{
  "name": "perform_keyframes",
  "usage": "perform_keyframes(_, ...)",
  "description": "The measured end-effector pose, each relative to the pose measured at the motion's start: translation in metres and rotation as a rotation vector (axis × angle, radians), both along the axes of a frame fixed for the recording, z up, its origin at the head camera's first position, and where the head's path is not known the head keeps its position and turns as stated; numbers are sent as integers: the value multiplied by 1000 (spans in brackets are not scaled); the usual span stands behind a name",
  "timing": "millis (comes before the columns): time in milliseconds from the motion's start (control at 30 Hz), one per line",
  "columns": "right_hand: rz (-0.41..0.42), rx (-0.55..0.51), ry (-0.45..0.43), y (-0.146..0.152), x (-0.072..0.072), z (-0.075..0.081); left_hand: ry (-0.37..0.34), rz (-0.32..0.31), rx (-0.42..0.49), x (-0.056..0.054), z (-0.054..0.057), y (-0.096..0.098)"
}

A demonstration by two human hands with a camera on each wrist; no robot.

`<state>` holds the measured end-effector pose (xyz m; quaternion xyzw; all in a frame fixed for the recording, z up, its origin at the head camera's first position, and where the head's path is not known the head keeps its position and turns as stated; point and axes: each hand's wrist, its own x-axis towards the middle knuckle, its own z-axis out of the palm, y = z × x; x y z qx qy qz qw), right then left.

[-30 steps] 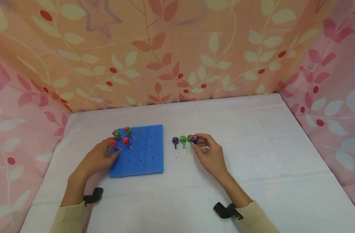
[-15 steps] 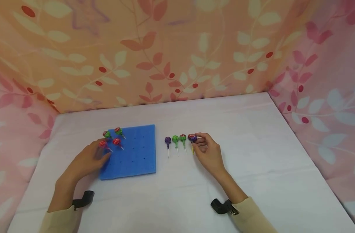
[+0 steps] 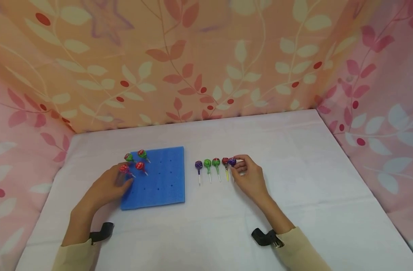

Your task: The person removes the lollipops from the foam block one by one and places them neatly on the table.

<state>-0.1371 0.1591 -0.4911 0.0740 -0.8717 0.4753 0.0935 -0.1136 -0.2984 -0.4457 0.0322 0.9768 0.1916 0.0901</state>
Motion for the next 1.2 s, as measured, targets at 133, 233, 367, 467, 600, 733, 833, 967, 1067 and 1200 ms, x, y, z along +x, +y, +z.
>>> perform_keyframes(133,-5,66,-19,1,-3,1,3,0,-4,0,-1,0)
perform_keyframes(233,-16,122,-30,2,-5,3,7,3,-1,0,-1,0)
perform_keyframes(367,-14,157,-57,4,-8,6,7,5,0,0,-1,0)
perform_keyframes(467,-1,168,-87,5,-10,9,9,6,-4,1,-1,-1)
perform_keyframes(600,8,181,-130,5,-13,10,8,5,-5,0,-2,-1)
perform_keyframes(733,8,192,-152,4,-14,9,4,4,-1,1,-1,-1)
perform_keyframes(833,12,198,-160,4,-14,10,0,10,1,2,-1,-1)
perform_keyframes(967,9,190,-180,5,-12,13,-3,14,2,1,-3,-2)
perform_keyframes(1067,9,161,-202,8,-9,15,0,13,0,0,-4,-2)
perform_keyframes(1200,14,145,-218,10,-6,17,4,11,-1,0,-4,-2)
